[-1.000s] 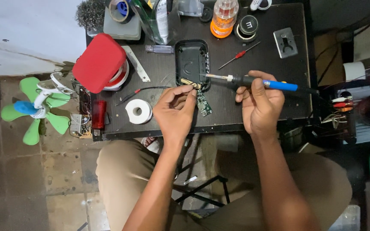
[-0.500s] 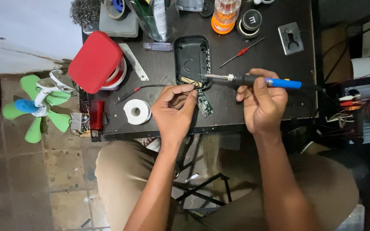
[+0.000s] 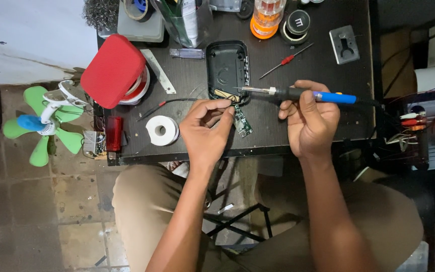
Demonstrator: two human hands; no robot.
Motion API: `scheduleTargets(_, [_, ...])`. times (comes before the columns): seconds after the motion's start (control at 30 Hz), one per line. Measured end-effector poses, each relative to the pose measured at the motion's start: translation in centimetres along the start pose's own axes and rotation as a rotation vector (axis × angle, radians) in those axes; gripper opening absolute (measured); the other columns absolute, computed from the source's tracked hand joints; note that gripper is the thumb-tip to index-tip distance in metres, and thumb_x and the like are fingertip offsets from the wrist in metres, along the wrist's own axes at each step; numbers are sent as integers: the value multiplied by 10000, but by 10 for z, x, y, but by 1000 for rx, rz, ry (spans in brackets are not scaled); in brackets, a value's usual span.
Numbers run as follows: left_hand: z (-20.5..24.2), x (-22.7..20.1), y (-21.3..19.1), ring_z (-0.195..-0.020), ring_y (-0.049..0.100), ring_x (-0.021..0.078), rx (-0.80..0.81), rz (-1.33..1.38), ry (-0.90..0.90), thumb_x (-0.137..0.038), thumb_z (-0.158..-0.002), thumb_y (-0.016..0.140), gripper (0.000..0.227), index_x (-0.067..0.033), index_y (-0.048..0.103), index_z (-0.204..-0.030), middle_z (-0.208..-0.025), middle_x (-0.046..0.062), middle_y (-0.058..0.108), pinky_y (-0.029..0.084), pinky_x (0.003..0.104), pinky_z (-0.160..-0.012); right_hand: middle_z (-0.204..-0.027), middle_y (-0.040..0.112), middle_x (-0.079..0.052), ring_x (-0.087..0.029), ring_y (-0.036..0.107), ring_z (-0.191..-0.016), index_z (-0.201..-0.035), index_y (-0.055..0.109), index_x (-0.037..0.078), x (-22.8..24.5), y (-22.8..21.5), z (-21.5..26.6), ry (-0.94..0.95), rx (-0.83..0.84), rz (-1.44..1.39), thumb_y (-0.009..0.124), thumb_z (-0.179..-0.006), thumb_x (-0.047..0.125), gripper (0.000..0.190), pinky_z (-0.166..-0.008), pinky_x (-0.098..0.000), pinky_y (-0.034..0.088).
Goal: The person solders wires to a small circuit board using a soldering iron and solder wire. They repeatedly apply solder to connection points, feed solder wire, and adjust the board position on the workbench.
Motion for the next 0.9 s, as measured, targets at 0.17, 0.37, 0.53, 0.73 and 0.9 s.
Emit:
scheduleTargets(0.17, [1,-1,2,-819,754,200,16,0,3,76,-828,780,142,2,772,-949,-854,128,716,679,356,-741,-951,684,-202,-196,731,-742,-1214,588,-75,0,-1,1,-8,-2,10,612,-1053,182,304,-603,-258,648])
scheduleTargets(0.37, [3,-1,1,-848,754,218,0,-12,21,77,-839,780,139,10,766,-960,-866,145,719,679,376,-757,-950,684,-182,-183,728,-746,-1217,589,-60,0,1,0,-6,8,12,615,-1054,186,297,-609,-249,644])
scheduleTargets(0.53, [7,-2,0,-868,758,234,-19,-16,29,81,-839,782,140,18,763,-962,-867,154,723,680,385,-768,-943,683,-166,-173,728,-750,-1212,593,-50,3,4,2,3,14,19,612,-1055,192,289,-615,-241,647])
scheduleTargets(0.73, [6,2,0,-871,763,250,-23,-23,16,79,-841,778,141,18,764,-968,-877,159,722,686,378,-754,-959,690,-180,-183,735,-752,-1217,595,-59,1,3,1,-3,14,14,619,-1053,191,299,-624,-252,653])
scheduleTargets(0.9, [5,8,-3,-835,763,229,-56,39,-43,106,-814,771,135,63,751,-940,-863,183,709,677,357,-753,-946,694,-182,-185,736,-746,-1214,604,-53,2,3,2,-7,7,8,625,-1048,186,292,-623,-251,654])
Point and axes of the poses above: each hand's wrist, its own z-axis away from the middle knuckle, its own y-axis out of the palm, x = y × z, the point moved 9 cm from there along -z, towards the middle knuckle
